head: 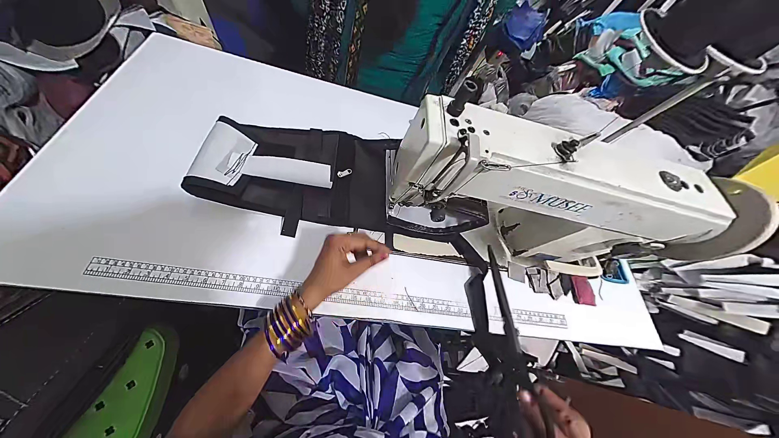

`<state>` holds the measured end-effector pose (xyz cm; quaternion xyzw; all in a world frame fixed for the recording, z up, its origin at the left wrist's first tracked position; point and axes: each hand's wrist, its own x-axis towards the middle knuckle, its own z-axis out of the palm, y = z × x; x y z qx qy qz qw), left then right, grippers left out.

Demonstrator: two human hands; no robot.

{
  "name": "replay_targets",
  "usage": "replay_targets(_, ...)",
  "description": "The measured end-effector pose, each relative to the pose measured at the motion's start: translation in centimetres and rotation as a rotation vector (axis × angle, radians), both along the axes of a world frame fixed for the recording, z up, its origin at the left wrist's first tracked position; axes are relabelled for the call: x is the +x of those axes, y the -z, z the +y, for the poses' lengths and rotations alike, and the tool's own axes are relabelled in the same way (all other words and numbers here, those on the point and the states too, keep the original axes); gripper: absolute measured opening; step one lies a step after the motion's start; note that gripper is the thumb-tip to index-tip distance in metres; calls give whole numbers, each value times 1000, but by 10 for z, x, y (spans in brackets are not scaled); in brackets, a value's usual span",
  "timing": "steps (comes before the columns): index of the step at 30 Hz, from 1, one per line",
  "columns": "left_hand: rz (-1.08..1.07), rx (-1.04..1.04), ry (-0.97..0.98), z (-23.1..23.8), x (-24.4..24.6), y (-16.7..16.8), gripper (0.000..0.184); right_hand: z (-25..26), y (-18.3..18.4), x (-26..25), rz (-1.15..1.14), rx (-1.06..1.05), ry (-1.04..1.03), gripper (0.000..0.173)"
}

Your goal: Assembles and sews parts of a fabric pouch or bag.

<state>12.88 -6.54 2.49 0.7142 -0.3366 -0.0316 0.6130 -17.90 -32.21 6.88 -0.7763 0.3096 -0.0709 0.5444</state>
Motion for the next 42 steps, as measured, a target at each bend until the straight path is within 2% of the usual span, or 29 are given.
replay_targets(3, -161, 185, -142, -6, 47, -19, 9, -39, 7, 49, 74, -244, 89, 17)
replay_targets(7, -235, 291, -14, -30, 105, 3, 16, -81, 23, 111, 182, -711, -36, 34)
replay_targets(11, -245, 297, 29, -41, 107, 21, 16, -76, 0, 160, 452, -1010, -187, 39)
replay_targets(12, -230, 291, 25, -42, 105, 21, 16, -69, -7, 167, 439, -1068, -211, 36)
replay_targets(14, -181, 297, 23, -43, 103, 19, 16, -47, -13, 178, 245, -1159, -276, 30)
replay_targets(16, -166, 296, 22, -43, 102, 18, 16, -22, -5, 189, -10, -1137, -387, 29)
replay_targets(18, -186, 281, -17, -45, 98, 18, 13, 1, 15, 198, -144, -977, -481, 31)
replay_targets(20, -191, 288, -45, -46, 95, 17, 12, 21, 37, 206, -142, -907, -502, 29)
replay_targets(24, -171, 305, -71, -49, 95, 15, 12, 39, 62, 215, -169, -1036, -364, 30)
replay_targets(38, -124, 274, -90, -49, 99, 15, 14, 35, 63, 213, -190, -954, -347, 33)
replay_targets(42, -155, 259, -118, -46, 95, 12, 10, 35, 63, 213, -195, -929, -352, 31)
